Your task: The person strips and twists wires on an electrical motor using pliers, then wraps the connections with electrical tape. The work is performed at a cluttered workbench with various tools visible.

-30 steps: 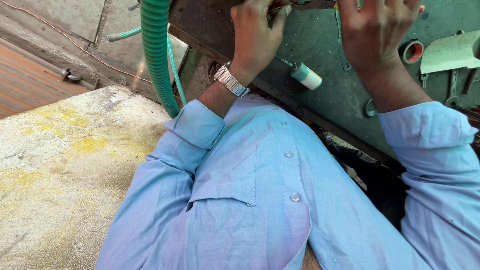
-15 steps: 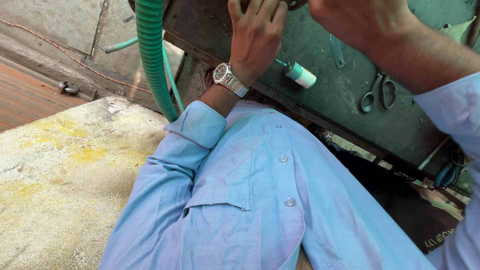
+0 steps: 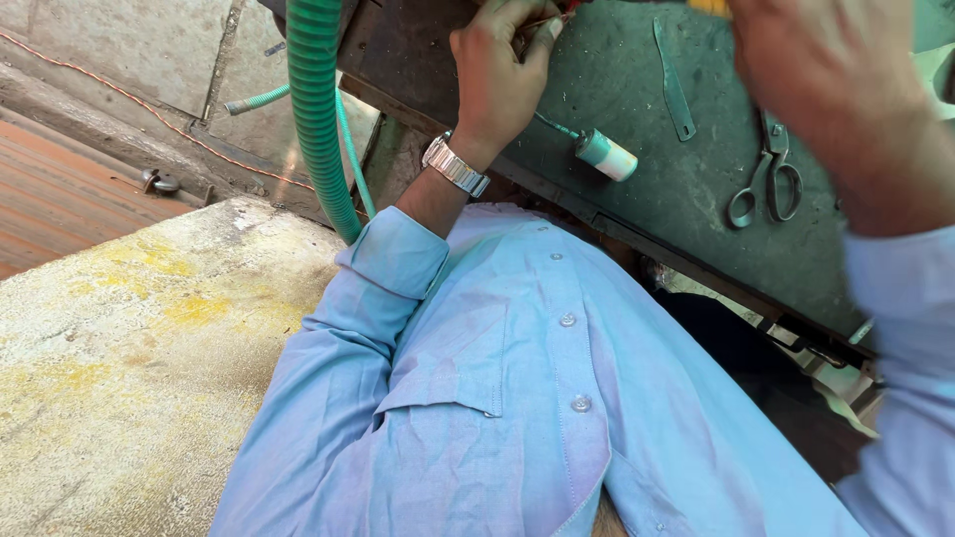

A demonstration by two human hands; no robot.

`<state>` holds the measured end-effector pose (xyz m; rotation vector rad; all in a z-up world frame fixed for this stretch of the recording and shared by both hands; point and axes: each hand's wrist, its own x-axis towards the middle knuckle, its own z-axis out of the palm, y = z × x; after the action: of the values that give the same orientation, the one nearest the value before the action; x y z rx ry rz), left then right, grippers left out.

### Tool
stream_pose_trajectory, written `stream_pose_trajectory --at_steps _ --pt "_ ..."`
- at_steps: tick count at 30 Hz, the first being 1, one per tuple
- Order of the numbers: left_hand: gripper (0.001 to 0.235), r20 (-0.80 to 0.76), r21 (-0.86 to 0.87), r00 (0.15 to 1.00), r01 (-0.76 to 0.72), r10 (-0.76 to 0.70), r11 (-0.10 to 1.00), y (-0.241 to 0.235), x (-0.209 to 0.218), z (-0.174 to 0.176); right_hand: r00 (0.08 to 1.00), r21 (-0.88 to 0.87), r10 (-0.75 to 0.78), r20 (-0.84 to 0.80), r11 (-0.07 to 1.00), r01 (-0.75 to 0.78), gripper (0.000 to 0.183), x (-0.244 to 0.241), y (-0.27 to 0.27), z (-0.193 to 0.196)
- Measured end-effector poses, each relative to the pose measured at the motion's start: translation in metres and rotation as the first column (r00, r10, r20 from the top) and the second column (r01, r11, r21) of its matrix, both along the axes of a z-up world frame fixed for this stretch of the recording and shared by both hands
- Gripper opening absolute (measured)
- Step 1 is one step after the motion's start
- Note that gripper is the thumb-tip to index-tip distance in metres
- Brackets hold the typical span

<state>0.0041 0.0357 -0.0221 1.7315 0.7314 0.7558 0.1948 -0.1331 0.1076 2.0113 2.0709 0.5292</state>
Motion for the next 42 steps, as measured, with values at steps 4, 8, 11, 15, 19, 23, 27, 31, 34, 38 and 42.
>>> stream_pose_trajectory --at_steps 4,8,11,15,19,23,27,31,34,38,42 --pt "0.007 0.089 -0.104 0.996 0.01 -0.001 0.995 -0.001 0.005 -0.01 0.797 -0.025 -0.142 -0.588 0.987 0.157 0.028 -0.016 -0.017 -0.026" --pt "0.008 0.098 -0.093 0.995 0.026 -0.017 0.995 -0.001 0.005 -0.011 0.266 -0.195 -0.247 -0.932 0.958 0.209 0.011 -0.031 -0.024 -0.072" --pt "0.008 0.106 0.095 0.994 0.02 -0.03 0.995 -0.001 0.001 -0.006 -0.125 -0.338 -0.321 -0.939 0.927 0.161 0.01 -0.039 -0.028 -0.086" --pt "0.007 0.05 0.259 0.999 0.002 -0.015 0.966 -0.003 -0.001 0.003 -0.427 -0.525 -0.45 -0.784 0.848 0.071 0.015 -0.048 -0.027 -0.074" --pt "0.008 0.051 0.221 0.999 -0.008 -0.003 0.975 -0.004 -0.001 0.004 -0.472 -0.589 -0.508 -0.721 0.807 0.031 0.018 -0.057 -0.014 -0.062" --pt "0.009 0.128 0.125 0.992 0.007 -0.023 0.992 -0.004 0.003 -0.001 -0.438 -0.579 -0.501 -0.747 0.813 0.057 0.019 -0.056 -0.003 -0.06" --pt "0.011 0.149 -0.066 0.989 0.011 -0.001 0.998 -0.006 0.007 -0.011 -0.444 -0.562 -0.472 -0.762 0.822 0.091 0.018 -0.06 -0.003 -0.068" --pt "0.011 0.118 -0.154 0.993 0.007 0.012 0.988 -0.006 0.011 -0.019 -0.468 -0.496 -0.375 -0.801 0.853 0.166 0.015 -0.074 -0.002 -0.084" --pt "0.012 0.136 -0.21 0.991 0.017 0.013 0.978 -0.004 0.011 -0.024 -0.502 -0.43 -0.278 -0.819 0.877 0.216 0.016 -0.087 -0.003 -0.094" --pt "0.013 0.173 -0.241 0.985 0.04 0.002 0.97 -0.004 0.011 -0.027 -0.484 -0.416 -0.246 -0.84 0.864 0.283 0.016 -0.098 -0.006 -0.096" --pt "0.012 0.185 -0.211 0.983 0.055 -0.015 0.976 -0.002 0.012 -0.026 -0.508 -0.419 -0.234 -0.829 0.862 0.285 0.016 -0.098 -0.004 -0.09"
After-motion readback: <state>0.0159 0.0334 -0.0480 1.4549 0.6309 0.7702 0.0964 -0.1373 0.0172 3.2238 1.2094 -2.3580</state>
